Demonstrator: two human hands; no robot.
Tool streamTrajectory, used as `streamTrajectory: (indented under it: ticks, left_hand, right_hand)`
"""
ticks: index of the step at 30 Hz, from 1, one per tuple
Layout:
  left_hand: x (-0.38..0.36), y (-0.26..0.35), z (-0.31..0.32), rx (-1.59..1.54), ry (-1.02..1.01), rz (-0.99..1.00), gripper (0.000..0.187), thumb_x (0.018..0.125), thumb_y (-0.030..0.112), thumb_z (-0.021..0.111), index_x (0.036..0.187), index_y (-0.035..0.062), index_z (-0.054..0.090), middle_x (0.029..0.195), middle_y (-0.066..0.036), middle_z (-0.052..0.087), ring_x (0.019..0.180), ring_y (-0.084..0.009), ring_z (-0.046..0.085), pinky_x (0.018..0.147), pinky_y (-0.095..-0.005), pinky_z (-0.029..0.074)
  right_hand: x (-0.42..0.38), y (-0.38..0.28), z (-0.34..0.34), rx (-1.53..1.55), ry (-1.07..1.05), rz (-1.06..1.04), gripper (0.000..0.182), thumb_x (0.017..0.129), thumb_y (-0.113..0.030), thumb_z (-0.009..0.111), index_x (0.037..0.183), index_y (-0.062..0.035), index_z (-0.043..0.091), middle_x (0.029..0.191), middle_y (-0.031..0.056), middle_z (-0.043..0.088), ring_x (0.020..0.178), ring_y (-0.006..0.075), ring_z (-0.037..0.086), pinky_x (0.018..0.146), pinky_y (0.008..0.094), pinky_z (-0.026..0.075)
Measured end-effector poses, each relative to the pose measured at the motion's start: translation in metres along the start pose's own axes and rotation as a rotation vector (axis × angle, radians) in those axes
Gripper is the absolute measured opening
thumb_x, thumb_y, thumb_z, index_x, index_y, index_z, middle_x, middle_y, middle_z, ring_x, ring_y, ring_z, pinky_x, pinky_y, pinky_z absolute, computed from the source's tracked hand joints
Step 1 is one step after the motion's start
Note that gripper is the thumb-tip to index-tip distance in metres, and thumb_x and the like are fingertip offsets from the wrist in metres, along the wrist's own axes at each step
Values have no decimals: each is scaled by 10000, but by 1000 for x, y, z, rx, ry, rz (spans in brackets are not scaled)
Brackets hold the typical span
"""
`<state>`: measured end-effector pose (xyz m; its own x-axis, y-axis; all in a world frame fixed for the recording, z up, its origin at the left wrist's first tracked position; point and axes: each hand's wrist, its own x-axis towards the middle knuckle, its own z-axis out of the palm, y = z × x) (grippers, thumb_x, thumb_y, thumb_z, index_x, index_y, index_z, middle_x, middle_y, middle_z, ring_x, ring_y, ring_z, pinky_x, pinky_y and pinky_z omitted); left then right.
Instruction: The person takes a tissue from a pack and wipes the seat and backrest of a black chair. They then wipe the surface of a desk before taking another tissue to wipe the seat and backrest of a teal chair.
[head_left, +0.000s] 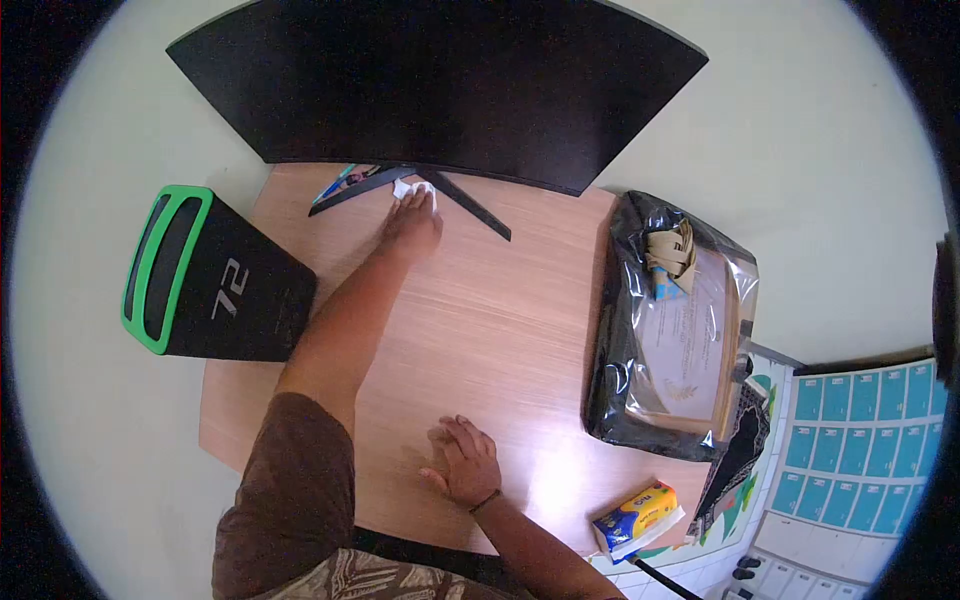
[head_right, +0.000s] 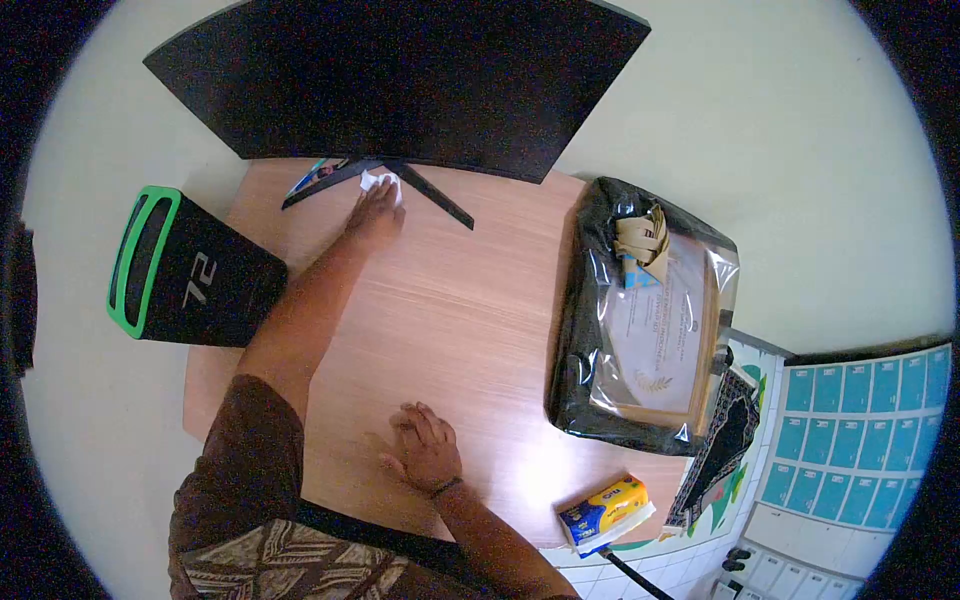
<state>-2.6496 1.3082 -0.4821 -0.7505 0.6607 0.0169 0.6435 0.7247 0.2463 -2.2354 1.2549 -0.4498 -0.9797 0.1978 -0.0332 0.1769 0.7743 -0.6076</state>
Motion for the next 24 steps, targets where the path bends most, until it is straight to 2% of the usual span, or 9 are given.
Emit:
streamTrajectory:
  ticks: [3, 4, 6, 7, 8, 13, 15, 18, 24]
  left_hand:
    - [3, 7, 12, 6, 18, 56, 588, 990, 311, 429, 1465, -30, 369, 1572, -203, 306, 1466, -331, 279, 1197, -479, 215]
    - [-7, 9, 26, -4, 166, 182, 504, 967, 255, 451, 1379, -33, 479, 1460, -225, 457, 1374, -330, 420, 1146, -464, 314]
    - [-31, 50, -1, -30, -176, 256, 477, 936, 206, 527, 1332, -57, 497, 1341, -241, 551, 1257, -383, 521, 1051, -484, 419]
    - [-76, 87, -9, -65, -97, 426, 401, 925, 148, 522, 1287, -24, 533, 1234, -218, 615, 1177, -368, 576, 1013, -474, 447]
    - [-90, 106, -13, -206, -342, 343, 395, 931, 156, 508, 1304, 30, 543, 1244, -213, 610, 1181, -372, 572, 1020, -485, 445]
    - [-136, 107, 30, -154, -147, 898, 458, 954, 131, 489, 1410, 157, 524, 1426, -92, 544, 1316, -267, 499, 1117, -429, 379]
    - [-116, 101, 0, -497, -415, 257, 375, 967, 104, 458, 1269, 201, 658, 1374, -71, 589, 1236, -263, 566, 1073, -388, 417]
    - [-61, 50, 28, -318, 8, 84, 299, 955, 108, 510, 1166, 175, 710, 1075, -149, 710, 920, -315, 688, 828, -421, 537]
    - [23, 25, 30, -511, 492, -301, 199, 915, 158, 595, 1031, 119, 753, 923, -191, 714, 828, -337, 696, 743, -422, 542]
  right_hand:
    - [-1, 2, -1, 57, 10, 1, 573, 823, -534, 685, 1195, -102, 630, 1435, 90, 469, 1382, 308, 387, 1084, 501, 331]
    - [-1, 3, 0, 46, 22, -11, 564, 821, -527, 688, 1186, -101, 633, 1426, 90, 475, 1380, 306, 389, 1079, 500, 337]
    - [0, 2, 2, 38, 44, -22, 554, 819, -520, 691, 1177, -100, 636, 1418, 90, 481, 1377, 303, 391, 1075, 500, 342]
    - [0, 1, 1, 27, 50, -28, 540, 826, -520, 686, 1166, -102, 640, 1415, 89, 484, 1374, 301, 394, 1071, 498, 346]
    - [-1, 2, 1, 16, 45, -35, 526, 833, -520, 681, 1155, -104, 644, 1411, 87, 487, 1371, 300, 397, 1068, 497, 350]
    - [-3, 3, 4, 45, 49, -38, 511, 843, -518, 671, 1148, -109, 643, 1411, 80, 486, 1369, 305, 402, 1068, 495, 351]
    - [-2, 4, 3, 37, 30, -30, 508, 845, -514, 670, 1149, -109, 642, 1413, 78, 484, 1368, 307, 403, 1068, 496, 352]
    - [-4, 2, 2, 31, 60, -43, 505, 849, -509, 665, 1156, -108, 639, 1415, 76, 479, 1374, 302, 398, 1069, 498, 353]
    - [-2, -1, 0, -32, 50, -33, 466, 847, -481, 685, 1106, -94, 666, 1391, 76, 502, 1358, 300, 418, 1067, 488, 360]
